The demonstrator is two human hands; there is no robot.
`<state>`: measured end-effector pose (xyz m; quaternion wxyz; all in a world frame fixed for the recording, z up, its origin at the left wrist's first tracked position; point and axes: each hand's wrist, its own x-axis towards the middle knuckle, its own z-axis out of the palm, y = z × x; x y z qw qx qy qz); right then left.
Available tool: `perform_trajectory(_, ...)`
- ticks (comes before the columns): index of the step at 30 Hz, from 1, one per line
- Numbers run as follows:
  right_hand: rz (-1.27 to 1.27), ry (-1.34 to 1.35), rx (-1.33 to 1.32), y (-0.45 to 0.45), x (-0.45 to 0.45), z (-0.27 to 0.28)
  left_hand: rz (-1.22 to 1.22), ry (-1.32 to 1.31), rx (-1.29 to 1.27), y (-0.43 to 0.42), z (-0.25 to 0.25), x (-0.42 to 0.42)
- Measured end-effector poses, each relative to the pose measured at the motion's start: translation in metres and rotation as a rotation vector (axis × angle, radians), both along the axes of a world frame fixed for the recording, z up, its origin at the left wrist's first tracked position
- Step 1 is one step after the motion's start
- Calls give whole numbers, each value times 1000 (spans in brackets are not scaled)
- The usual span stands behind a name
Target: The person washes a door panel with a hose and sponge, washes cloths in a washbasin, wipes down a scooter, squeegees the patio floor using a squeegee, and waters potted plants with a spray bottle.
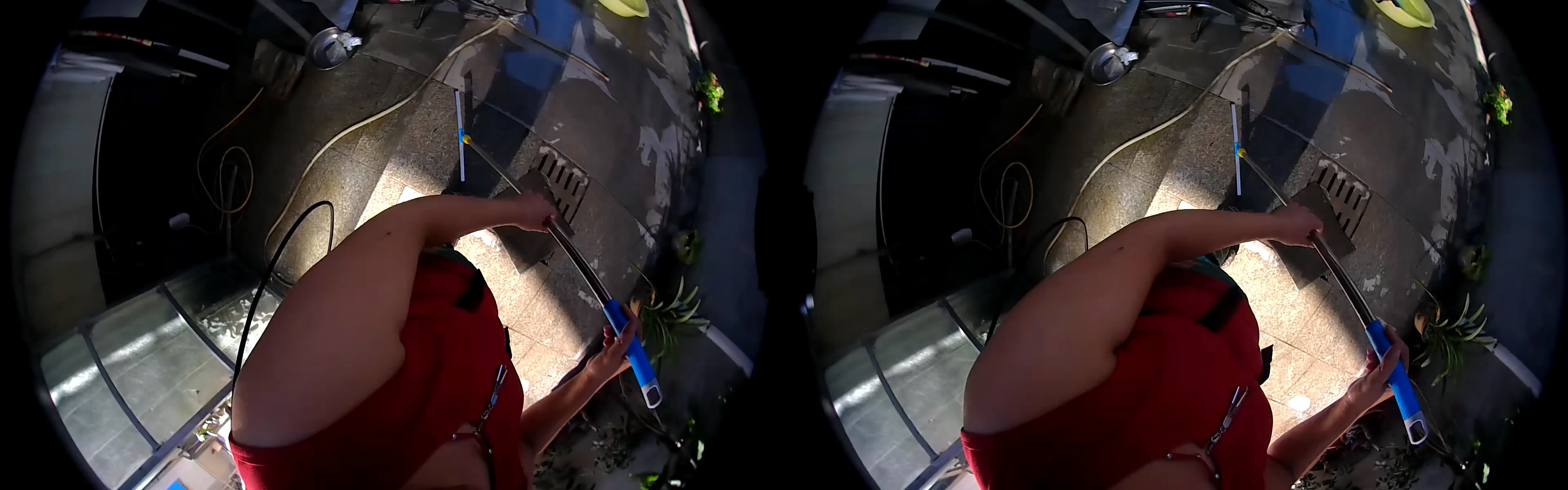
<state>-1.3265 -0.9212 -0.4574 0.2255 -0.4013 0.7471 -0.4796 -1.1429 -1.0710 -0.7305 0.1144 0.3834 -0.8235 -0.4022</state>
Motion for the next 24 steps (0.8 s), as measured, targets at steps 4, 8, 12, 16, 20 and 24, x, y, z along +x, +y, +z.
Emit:
perform_trajectory(4,404,-103,114,-22,35,-18,254,-106,113,50,15,119)
perform_trajectory(8,797,-145,93,-40,128,-26,514,-98,186,116,8,245)
perform_trajectory(12,1009,-136,6,-50,218,-25,932,-75,-9,224,-19,390)
perform_trajectory(16,1062,-106,-53,-59,293,-15,1871,-251,316,395,9,528)
perform_trajectory(20,1073,-46,-212,-63,371,1,2896,-512,185,623,35,610)
perform_trajectory(24,1169,-7,-311,-67,456,16,3681,-519,133,822,101,611)
